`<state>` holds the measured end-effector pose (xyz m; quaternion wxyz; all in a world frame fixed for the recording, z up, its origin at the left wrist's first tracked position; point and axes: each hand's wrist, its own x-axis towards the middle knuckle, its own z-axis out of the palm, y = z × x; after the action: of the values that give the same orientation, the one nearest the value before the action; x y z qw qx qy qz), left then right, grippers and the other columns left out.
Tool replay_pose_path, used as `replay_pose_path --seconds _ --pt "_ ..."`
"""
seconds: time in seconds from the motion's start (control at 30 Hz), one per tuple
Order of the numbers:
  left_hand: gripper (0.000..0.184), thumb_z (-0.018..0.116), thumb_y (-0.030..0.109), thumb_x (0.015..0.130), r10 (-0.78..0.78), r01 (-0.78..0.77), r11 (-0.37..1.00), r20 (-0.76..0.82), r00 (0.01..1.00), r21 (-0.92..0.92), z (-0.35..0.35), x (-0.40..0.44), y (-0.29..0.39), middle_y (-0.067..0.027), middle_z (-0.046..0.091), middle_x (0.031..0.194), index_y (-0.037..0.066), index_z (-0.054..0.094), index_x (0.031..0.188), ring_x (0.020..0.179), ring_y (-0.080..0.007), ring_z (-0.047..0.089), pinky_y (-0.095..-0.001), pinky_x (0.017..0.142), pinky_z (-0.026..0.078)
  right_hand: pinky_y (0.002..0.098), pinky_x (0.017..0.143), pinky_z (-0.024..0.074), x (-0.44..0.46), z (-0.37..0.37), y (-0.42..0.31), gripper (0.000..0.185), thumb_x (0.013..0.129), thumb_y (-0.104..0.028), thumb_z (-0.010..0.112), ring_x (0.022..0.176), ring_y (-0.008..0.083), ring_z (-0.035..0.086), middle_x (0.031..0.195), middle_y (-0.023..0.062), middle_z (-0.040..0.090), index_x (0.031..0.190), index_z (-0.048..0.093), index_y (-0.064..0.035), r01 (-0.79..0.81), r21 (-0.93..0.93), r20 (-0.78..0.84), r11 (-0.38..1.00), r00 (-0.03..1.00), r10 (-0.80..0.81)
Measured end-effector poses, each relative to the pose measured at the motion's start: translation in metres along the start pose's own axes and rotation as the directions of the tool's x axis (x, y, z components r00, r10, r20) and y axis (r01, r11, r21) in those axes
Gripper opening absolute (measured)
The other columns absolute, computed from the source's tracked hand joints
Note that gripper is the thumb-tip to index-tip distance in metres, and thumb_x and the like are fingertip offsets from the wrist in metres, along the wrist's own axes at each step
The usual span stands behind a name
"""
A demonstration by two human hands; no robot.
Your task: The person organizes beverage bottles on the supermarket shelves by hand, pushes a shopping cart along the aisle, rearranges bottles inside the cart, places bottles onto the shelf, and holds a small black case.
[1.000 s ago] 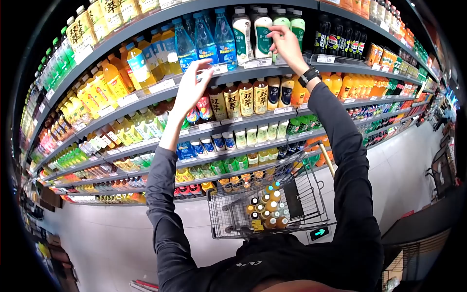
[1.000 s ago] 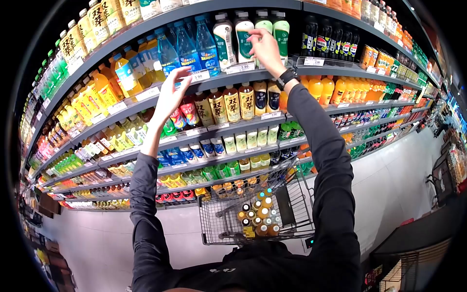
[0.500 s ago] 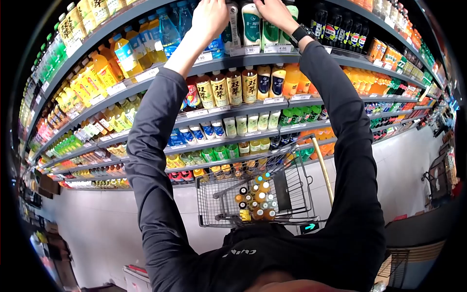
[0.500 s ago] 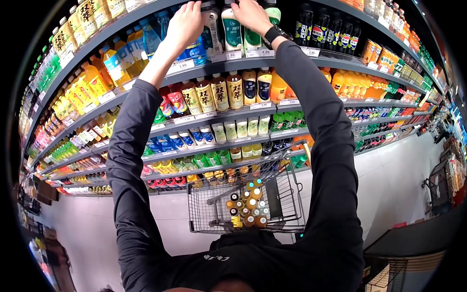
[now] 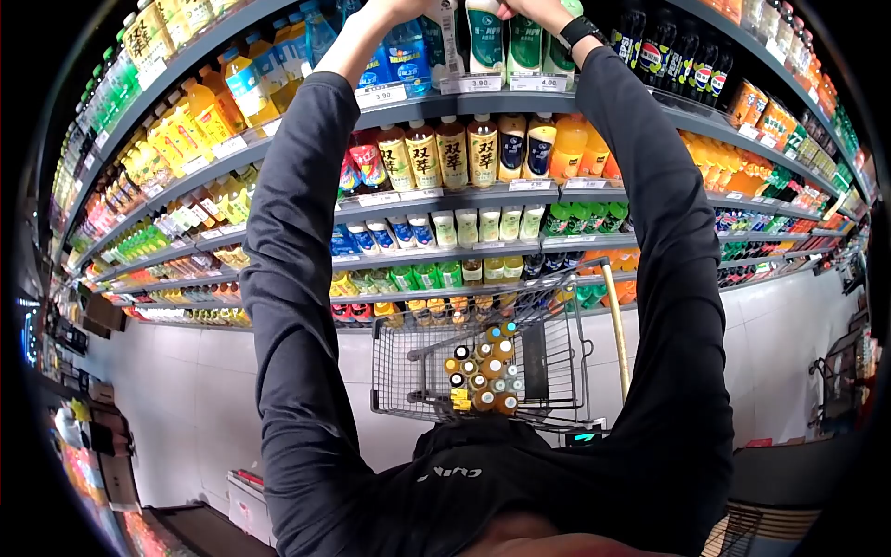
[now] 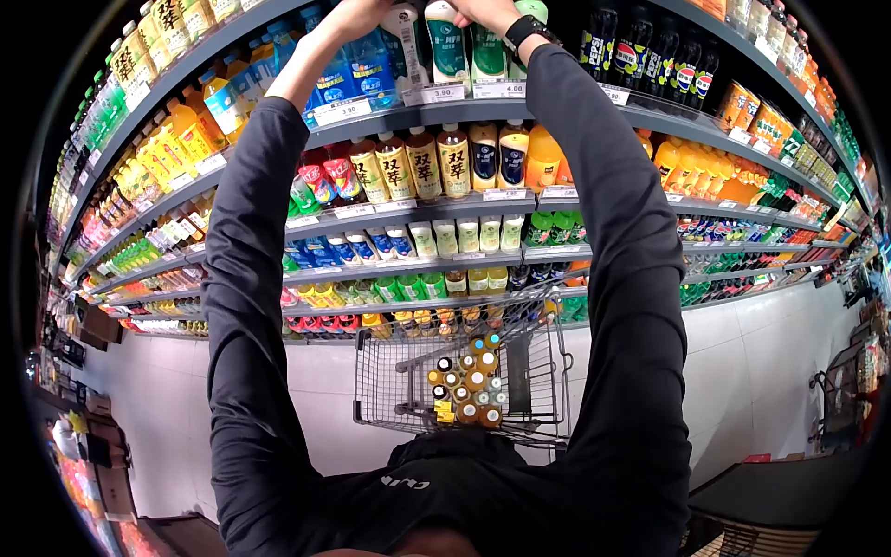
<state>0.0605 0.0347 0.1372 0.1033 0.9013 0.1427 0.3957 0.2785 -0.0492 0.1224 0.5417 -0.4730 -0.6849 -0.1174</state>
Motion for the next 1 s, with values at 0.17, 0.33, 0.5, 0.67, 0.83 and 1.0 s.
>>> replay_pose_path --seconds 0.17,0.33,0.5,0.67,0.83,1.0 --pt "0.024 0.072 0.019 0.090 0.040 -0.019 0.904 -0.042 0.998 0.428 0.000 0.007 -0.005 -0.0217 0.073 0.095 0.000 0.072 0.106 0.086 -0.0346 0.071 -0.0433 0.076 0.055 0.0342 0.050 0.0584 0.004 -0.005 -0.007 0.017 0.096 -0.007 0.062 0.054 0.0234 0.071 0.072 0.0188 0.072 0.099 0.066 0.0095 -0.226 0.240 0.231 0.944 0.958 0.171" --pt "0.024 0.069 0.024 0.093 0.011 0.024 0.889 -0.073 0.997 0.457 0.001 0.004 0.001 -0.0235 0.072 0.090 0.002 0.074 0.101 0.083 -0.0391 0.070 -0.0466 0.072 0.054 0.0327 0.064 0.0552 0.014 0.000 0.021 0.025 0.090 -0.014 0.070 0.074 0.0194 0.070 0.085 0.0131 0.076 0.107 0.074 0.0027 -0.002 0.168 0.174 0.986 0.984 -0.028" --pt "0.024 0.067 0.026 0.095 0.028 0.029 0.775 -0.080 0.996 0.631 0.005 0.005 -0.004 -0.0222 0.072 0.084 0.004 0.076 0.100 0.077 -0.0407 0.070 -0.0475 0.067 0.055 0.0310 0.055 0.0540 0.014 -0.003 0.018 0.023 0.093 -0.012 0.067 0.061 0.0182 0.068 0.079 0.0127 0.073 0.108 0.073 0.0048 -0.122 0.193 0.227 0.974 0.971 0.077" --pt "0.024 0.065 0.027 0.096 -0.007 0.061 0.818 -0.096 0.995 0.571 0.004 0.004 -0.002 -0.0230 0.072 0.086 0.006 0.077 0.099 0.079 -0.0414 0.071 -0.0496 0.068 0.056 0.0296 0.048 0.0525 0.015 0.000 0.021 0.021 0.096 -0.008 0.063 0.053 0.0170 0.066 0.073 0.0123 0.071 0.110 0.070 0.0063 -0.231 0.254 0.321 0.939 0.936 0.143" --pt "0.025 0.064 0.029 0.097 0.001 0.090 0.855 -0.175 0.985 0.511 0.006 -0.001 0.004 -0.0234 0.072 0.088 0.008 0.077 0.102 0.083 -0.0423 0.071 -0.0511 0.071 0.056 0.0307 0.048 0.0535 0.017 0.000 0.024 0.022 0.097 -0.009 0.061 0.052 0.0190 0.066 0.074 0.0130 0.070 0.111 0.067 0.0068 -0.130 0.202 0.268 0.971 0.961 0.073" --pt "0.034 0.064 0.034 0.097 -0.011 0.141 0.839 -0.241 0.970 0.526 0.013 -0.016 0.006 -0.0269 0.070 0.086 0.001 0.069 0.102 0.081 -0.0444 0.070 -0.0523 0.070 0.055 0.0329 0.050 0.0570 0.014 -0.007 0.024 0.029 0.099 -0.008 0.058 0.055 0.0217 0.069 0.076 0.0151 0.071 0.121 0.061 0.0096 -0.261 0.273 0.389 0.926 0.910 0.142"
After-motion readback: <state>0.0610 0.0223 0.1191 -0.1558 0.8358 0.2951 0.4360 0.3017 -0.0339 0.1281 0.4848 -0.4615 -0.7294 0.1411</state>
